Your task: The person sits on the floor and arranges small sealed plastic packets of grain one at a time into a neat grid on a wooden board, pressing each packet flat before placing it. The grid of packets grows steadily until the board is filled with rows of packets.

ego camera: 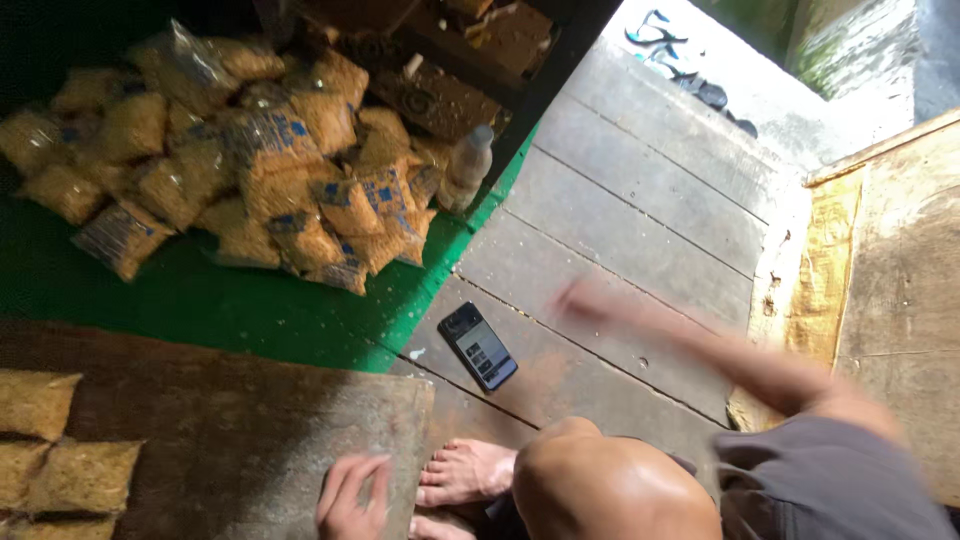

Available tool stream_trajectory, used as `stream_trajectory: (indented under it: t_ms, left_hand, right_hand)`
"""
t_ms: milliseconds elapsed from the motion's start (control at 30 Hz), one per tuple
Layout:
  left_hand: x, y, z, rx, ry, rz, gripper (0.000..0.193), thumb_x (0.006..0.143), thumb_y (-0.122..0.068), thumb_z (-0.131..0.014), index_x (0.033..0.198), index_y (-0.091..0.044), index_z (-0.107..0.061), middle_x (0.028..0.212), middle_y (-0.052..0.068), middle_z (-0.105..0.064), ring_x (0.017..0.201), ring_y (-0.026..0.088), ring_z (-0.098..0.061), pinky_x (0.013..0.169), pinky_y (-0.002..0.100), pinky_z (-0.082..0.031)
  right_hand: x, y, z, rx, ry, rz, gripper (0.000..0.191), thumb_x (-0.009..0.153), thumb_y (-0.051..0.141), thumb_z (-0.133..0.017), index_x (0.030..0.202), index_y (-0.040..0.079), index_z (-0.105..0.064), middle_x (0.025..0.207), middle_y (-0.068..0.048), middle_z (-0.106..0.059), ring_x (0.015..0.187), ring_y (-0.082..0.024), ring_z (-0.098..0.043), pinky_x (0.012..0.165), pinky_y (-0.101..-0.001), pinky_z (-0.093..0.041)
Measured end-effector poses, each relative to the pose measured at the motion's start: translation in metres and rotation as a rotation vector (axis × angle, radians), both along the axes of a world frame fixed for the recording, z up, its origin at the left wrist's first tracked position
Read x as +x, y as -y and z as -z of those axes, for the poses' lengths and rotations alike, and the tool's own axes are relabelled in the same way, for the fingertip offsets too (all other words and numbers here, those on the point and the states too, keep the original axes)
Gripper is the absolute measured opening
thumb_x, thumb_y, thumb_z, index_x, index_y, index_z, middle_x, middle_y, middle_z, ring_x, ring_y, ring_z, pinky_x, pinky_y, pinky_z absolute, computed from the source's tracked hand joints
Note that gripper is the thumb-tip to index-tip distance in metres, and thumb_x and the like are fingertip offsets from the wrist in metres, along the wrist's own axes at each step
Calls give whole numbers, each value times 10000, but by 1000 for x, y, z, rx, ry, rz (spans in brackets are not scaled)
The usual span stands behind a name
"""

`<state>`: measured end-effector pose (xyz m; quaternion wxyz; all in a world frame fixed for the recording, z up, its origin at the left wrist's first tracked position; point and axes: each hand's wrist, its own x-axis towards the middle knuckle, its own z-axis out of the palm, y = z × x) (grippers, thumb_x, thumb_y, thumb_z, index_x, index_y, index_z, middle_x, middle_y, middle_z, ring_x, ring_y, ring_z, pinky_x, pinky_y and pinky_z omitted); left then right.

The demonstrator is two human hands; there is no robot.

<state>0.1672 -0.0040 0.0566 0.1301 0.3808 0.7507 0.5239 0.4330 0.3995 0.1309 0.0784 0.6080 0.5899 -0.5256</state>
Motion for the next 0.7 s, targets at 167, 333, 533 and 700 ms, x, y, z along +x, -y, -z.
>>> stream_trajectory:
  t_ms: [167, 333, 533, 700]
  left_hand:
    - [-26, 64, 105, -240, 220, -49, 622, 748, -58, -785, 1348, -71, -622, 1065, 108, -734, 976, 238, -714, 873, 421, -556]
    - [-23, 82, 147, -343, 204, -130, 732, 786, -87, -756, 1474, -46, -508, 1228, 167, -690, 1172, 280, -658, 999, 486, -519]
    - [-31, 52, 78, -323, 84, -51, 789, 797, -96, -744, 1515, -3, -433, 1313, 177, -660, 1284, 311, -586, 1120, 503, -423]
    - [18, -26, 11, 166, 285, -108, 750, 871, -131, -692, 1544, 24, -399, 1383, 153, -637, 1333, 302, -596, 1202, 435, -412]
  right_hand:
    - [104, -224, -171, 758, -712, 733, 225, 1039, 145, -562, 1091, 9, -733, 959, -88, -656, 853, -222, -599, 745, -389, -503]
    - [65, -191, -126, 678, -837, 364, 193, 1060, 153, -559, 1146, 41, -691, 1094, -88, -682, 1012, -226, -653, 905, -360, -552]
    - [-73, 50, -18, 597, -736, -489, 280, 1010, 291, -562, 1067, 49, -692, 1202, -141, -718, 1088, -252, -706, 953, -424, -591]
    - [-156, 193, -41, 380, -1217, -1103, 397, 1088, 307, -494, 1371, 46, -591, 1407, -138, -599, 1290, -321, -578, 1082, -449, -470]
